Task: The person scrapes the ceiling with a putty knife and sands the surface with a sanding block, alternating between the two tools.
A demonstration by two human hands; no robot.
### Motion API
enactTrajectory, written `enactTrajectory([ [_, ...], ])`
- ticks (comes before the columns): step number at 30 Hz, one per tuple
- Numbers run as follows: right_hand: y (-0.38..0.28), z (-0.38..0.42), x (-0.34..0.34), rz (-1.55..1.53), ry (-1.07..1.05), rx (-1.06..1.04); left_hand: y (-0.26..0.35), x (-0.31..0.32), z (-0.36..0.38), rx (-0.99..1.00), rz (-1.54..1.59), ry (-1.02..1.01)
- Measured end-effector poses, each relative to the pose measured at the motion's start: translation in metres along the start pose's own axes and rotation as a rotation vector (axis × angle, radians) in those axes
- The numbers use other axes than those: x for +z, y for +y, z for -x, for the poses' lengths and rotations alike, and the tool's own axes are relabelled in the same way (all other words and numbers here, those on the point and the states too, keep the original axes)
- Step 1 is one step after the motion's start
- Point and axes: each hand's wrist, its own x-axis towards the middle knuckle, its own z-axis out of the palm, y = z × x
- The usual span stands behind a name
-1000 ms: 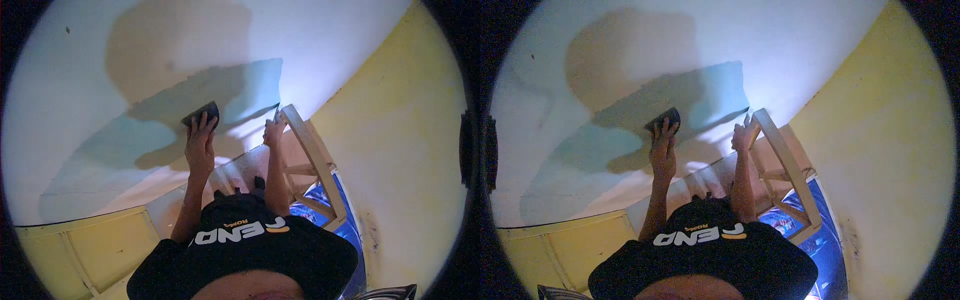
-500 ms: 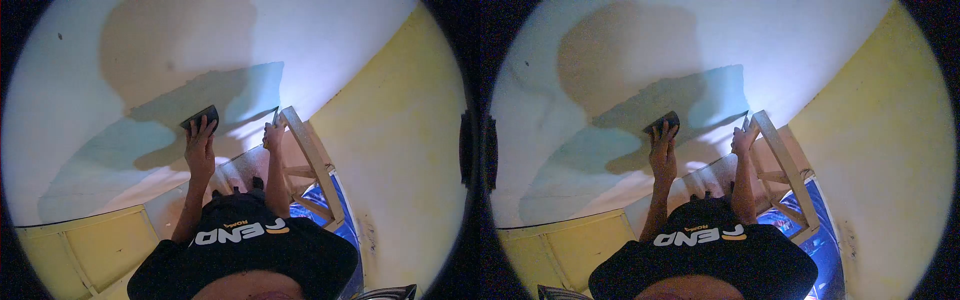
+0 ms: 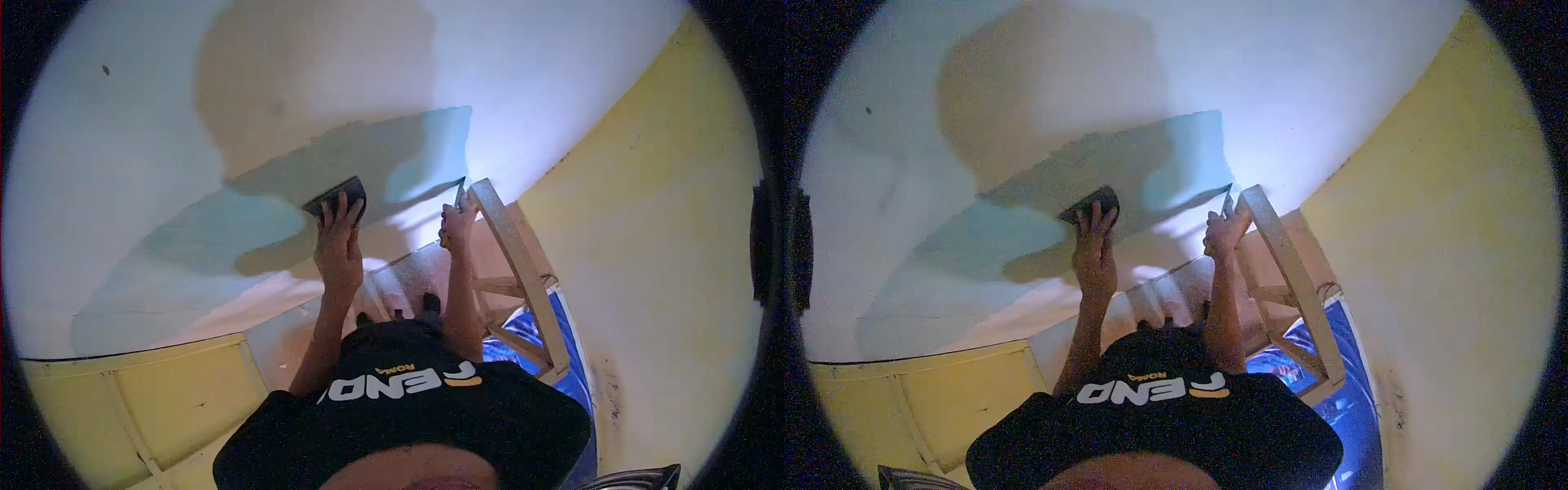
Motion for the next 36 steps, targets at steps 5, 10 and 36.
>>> enactTrajectory([
  [5, 0.015, 0.005, 0.008, 0.312, 0.105, -0.226, 0.015, 0.024, 0.002, -0.004, 0.067, 0.014],
  [10, 0.050, 0.000, -0.011, 0.556, -0.068, -0.288, 0.022, 0.083, -0.025, 0.257, 0.016, -0.064],
  [36, 0.001, 0.079, -0.164, -0.009, -0.335, 0.310, -0.058, 0.225, 0.083, -0.020, -0.140, -0.880],
])
